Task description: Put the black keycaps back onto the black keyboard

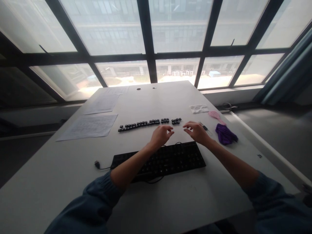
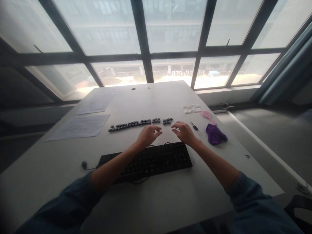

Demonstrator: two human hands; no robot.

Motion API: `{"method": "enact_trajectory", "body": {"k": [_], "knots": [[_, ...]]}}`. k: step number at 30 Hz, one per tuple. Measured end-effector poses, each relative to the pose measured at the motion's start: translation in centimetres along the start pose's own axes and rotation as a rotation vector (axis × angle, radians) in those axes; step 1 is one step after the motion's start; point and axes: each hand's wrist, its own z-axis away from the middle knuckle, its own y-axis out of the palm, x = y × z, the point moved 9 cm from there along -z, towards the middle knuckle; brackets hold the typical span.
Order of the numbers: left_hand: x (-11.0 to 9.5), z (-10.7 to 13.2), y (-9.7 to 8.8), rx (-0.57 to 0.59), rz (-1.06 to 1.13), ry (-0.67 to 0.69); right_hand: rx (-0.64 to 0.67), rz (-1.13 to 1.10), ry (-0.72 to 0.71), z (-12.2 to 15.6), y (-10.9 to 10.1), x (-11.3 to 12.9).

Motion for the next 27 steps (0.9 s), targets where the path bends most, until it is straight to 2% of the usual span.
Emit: {"method": "enact_trajectory", "body": {"k": [2, 4, 7, 11, 16, 27], "knots": [[1.0, -3.1, 0.2, -0.026, -0.075, -0.062, 0.076, 0.157, 0.030, -2.9, 1.6, -1.7], [1.7, -5.5, 1.1, -0.034, -0.119, -0.091, 0.118, 0.219, 0.030, -5.0, 3.1, -2.7], [2.3, -7.4, 2.6, -0.032, -0.173, -0.102, 0.172, 0.263, -0.001, -6.5, 5.1, -3.1], [2.8, -8.0, 4.1, -0.022, -0.223, -0.081, 0.238, 0.313, -0.048, -6.7, 6.8, -3.2], [3.0, -8.1, 5.1, -0.017, -0.237, -0.052, 0.275, 0.338, -0.065, -6.6, 7.8, -3.8], [2.6, -8.0, 5.1, -0.023, -0.190, -0.042, 0.246, 0.299, -0.073, -7.3, 7.4, -4.2]]}}
